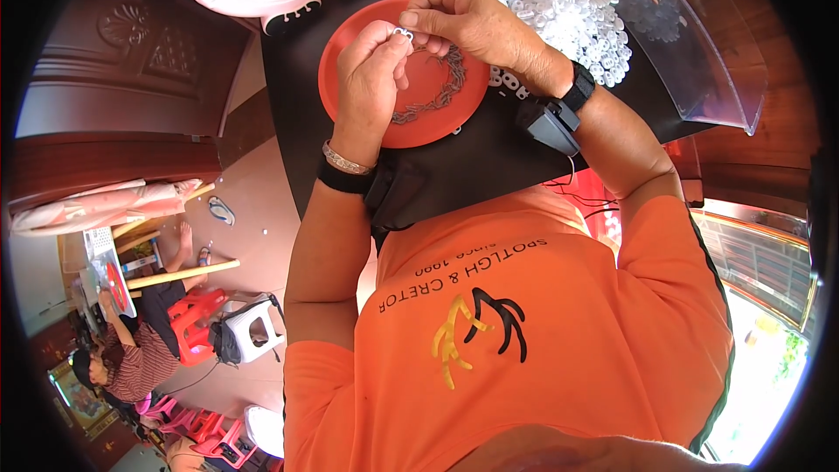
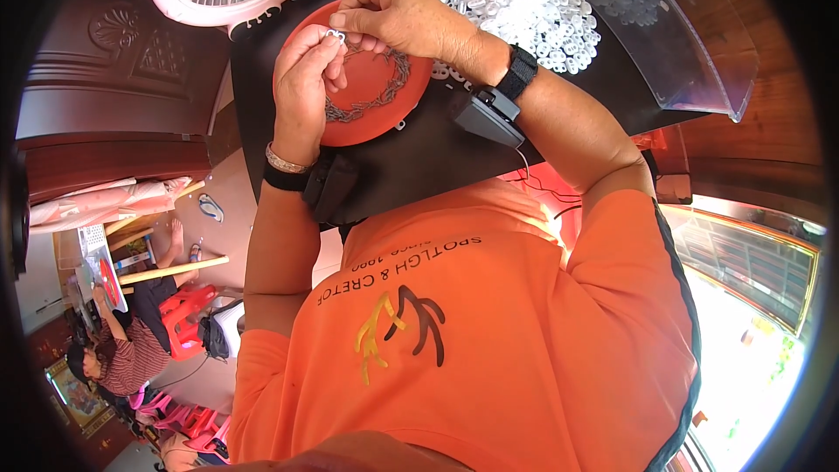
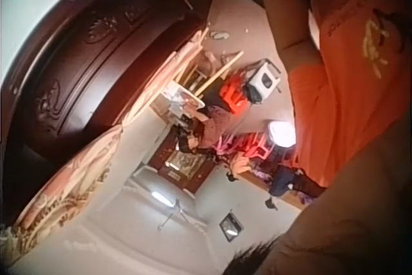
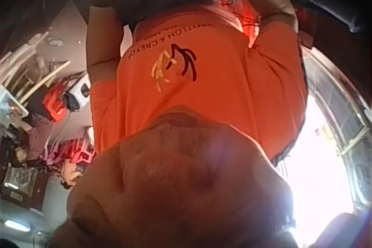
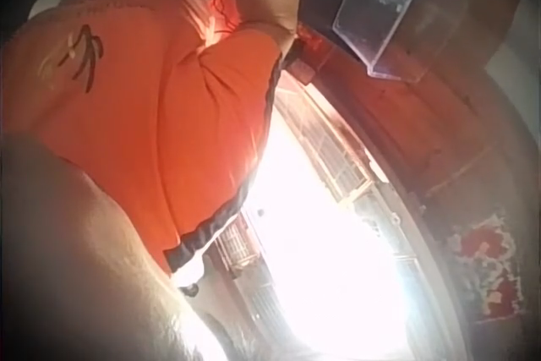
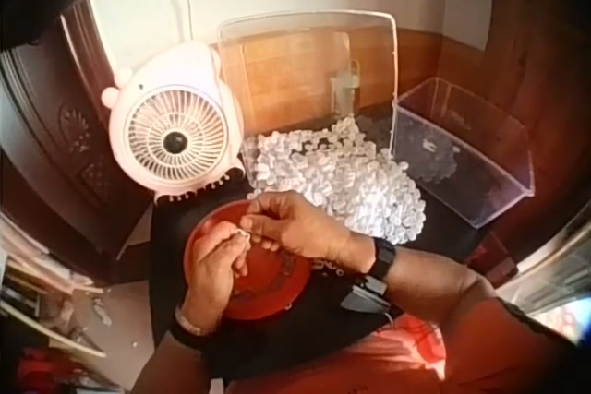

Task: Assembling small white plastic components by manually joining them with metal pins.

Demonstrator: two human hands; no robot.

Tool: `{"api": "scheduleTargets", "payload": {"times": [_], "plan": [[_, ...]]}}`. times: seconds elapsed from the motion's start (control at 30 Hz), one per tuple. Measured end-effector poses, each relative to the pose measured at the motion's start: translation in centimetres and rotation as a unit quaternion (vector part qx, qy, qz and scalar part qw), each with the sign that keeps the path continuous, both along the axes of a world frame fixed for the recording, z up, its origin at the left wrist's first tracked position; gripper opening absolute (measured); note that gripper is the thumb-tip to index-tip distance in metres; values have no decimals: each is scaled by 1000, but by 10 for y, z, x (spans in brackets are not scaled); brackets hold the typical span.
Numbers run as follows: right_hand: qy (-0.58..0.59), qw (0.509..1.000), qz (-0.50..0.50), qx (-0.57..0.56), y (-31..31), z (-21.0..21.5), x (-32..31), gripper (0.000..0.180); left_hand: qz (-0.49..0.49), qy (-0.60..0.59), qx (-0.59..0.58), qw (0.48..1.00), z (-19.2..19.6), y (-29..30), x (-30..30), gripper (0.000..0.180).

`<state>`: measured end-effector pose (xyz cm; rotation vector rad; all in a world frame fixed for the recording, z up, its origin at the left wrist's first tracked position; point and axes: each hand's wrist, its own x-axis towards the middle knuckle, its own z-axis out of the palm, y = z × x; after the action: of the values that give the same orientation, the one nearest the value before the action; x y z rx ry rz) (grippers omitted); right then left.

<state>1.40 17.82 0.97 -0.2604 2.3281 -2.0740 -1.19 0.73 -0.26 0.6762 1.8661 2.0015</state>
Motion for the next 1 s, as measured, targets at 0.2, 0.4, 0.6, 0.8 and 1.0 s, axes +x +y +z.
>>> {"api": "scheduleTargets", "payload": {"times": [0.2, 0.4, 0.6, 0.8, 1.0], "plan": [[22, 1000, -6, 4, 1, -3, 1, 24, -2, -6, 8, 1000, 2, 4, 4, 20], [72, 994, -28, 78, -9, 4, 9, 18, -1, -8, 15, 1000, 1, -1, 5, 14], [65, 992, -15, 110, 1, 3, 3, 24, -14, -26, 16, 999, -2, 0, 0, 17], [230, 846, -197, 440, 64, 30, -10, 16, 28, -26, 30, 999, 0, -1, -3, 20], [105, 841, -148, 509, 101, 7, -9, 22, 23, -26, 29, 999, 0, 0, -2, 20]]}}
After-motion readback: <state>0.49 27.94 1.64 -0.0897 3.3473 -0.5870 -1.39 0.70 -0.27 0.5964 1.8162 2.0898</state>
